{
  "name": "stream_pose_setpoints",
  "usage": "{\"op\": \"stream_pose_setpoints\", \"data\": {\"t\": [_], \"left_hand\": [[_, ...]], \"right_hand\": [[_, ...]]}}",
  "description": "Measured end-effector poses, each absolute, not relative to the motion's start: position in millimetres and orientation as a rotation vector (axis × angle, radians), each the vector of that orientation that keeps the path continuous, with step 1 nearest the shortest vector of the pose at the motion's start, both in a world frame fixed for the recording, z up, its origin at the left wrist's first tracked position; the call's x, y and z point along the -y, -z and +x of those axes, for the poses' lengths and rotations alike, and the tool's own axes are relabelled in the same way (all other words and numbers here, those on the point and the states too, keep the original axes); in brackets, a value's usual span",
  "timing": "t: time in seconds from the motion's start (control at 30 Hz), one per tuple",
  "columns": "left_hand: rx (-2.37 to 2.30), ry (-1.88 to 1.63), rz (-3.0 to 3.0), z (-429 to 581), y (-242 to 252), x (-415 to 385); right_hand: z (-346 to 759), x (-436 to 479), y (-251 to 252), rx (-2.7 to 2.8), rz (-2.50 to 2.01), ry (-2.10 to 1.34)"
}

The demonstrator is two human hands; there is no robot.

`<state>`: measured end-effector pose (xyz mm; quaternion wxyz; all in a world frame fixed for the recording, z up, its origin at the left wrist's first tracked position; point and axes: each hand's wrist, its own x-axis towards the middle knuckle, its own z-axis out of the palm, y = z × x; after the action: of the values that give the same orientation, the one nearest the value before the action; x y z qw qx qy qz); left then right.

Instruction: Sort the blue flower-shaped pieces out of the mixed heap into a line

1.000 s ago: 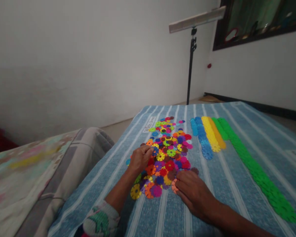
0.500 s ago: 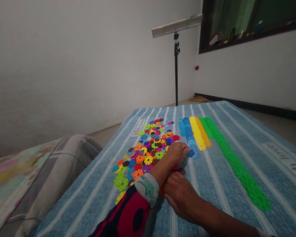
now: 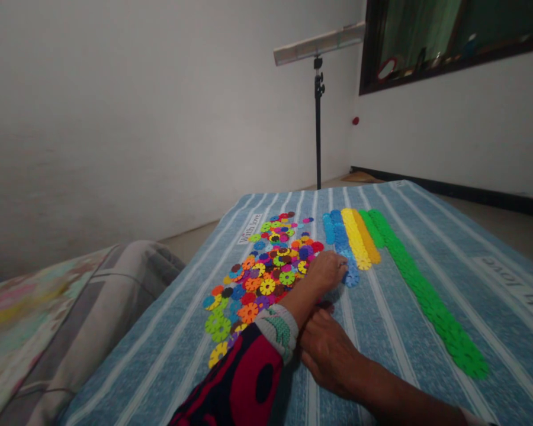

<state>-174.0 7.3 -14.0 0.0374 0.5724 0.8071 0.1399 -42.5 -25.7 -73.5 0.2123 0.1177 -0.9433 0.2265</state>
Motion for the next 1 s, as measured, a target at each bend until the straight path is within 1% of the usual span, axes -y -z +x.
{"op": "stream_pose_setpoints", "data": {"t": [0.23,0.47,0.67,0.77,1.0], "left_hand": [[-2.573,-0.316,1.613,-168.2,11.0,33.1],[-2.738,-0.359,1.425,-182.2,-2.0,120.3],[-2.951,-0.011,0.875,-224.3,-23.3,186.2],[-2.947,0.062,0.764,-241.6,-20.6,201.8],[-2.882,-0.046,0.752,-258.4,-10.0,207.5]], "right_hand": [[-40.7,26.4,72.4,2.578,0.338,-0.622],[-41.2,26.9,73.1,2.5,0.434,-0.738],[-39.7,27.1,72.3,2.495,0.447,-0.747],[-39.7,27.2,72.3,2.478,0.447,-0.737],[-40.1,26.7,70.2,2.478,0.455,-0.744]]}}
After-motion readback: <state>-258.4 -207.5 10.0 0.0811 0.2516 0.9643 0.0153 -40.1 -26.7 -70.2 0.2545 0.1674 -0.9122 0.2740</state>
